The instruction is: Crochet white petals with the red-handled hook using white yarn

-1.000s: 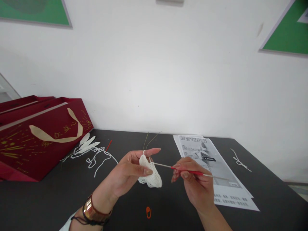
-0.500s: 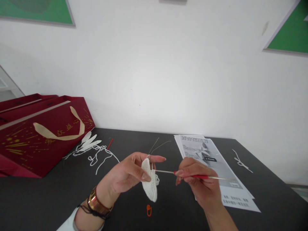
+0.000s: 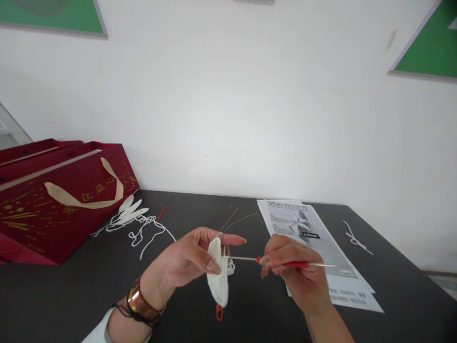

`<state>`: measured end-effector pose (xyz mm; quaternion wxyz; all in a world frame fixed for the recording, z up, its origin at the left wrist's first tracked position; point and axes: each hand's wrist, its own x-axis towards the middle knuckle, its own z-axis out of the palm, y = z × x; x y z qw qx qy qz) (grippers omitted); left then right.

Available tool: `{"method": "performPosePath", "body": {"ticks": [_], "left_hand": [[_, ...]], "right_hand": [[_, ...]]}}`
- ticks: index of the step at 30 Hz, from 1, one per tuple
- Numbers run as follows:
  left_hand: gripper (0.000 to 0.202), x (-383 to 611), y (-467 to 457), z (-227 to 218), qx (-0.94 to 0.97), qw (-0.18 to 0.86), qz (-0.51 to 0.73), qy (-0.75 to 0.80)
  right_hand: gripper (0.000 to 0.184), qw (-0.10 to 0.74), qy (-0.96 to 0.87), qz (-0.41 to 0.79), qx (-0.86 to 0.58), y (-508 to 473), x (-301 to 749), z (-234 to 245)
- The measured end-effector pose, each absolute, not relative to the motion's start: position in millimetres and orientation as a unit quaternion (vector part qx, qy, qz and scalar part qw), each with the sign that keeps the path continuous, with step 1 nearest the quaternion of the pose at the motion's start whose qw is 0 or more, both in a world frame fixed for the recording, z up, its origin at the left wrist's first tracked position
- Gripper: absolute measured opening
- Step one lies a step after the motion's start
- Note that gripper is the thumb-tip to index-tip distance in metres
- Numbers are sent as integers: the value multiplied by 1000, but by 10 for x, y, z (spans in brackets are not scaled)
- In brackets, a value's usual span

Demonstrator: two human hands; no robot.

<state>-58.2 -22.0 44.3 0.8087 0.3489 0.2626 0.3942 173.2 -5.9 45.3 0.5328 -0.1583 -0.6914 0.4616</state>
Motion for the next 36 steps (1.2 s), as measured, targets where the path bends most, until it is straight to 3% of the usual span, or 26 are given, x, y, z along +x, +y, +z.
{"method": "performPosePath", "body": {"ticks": [19,31,36], "left_hand": [[50,-579,-292,449,402,788,371,283],[37,-414,-365,526,472,653,481,346],[42,-352,-369,548,423,647,513,374]], "right_hand": [[11,561,-519,630,-140,-26,1579,357],[10,587,-599,527,-137,-29,1633,312],[11,594,-633,476,-143,-37,1613,263]]}}
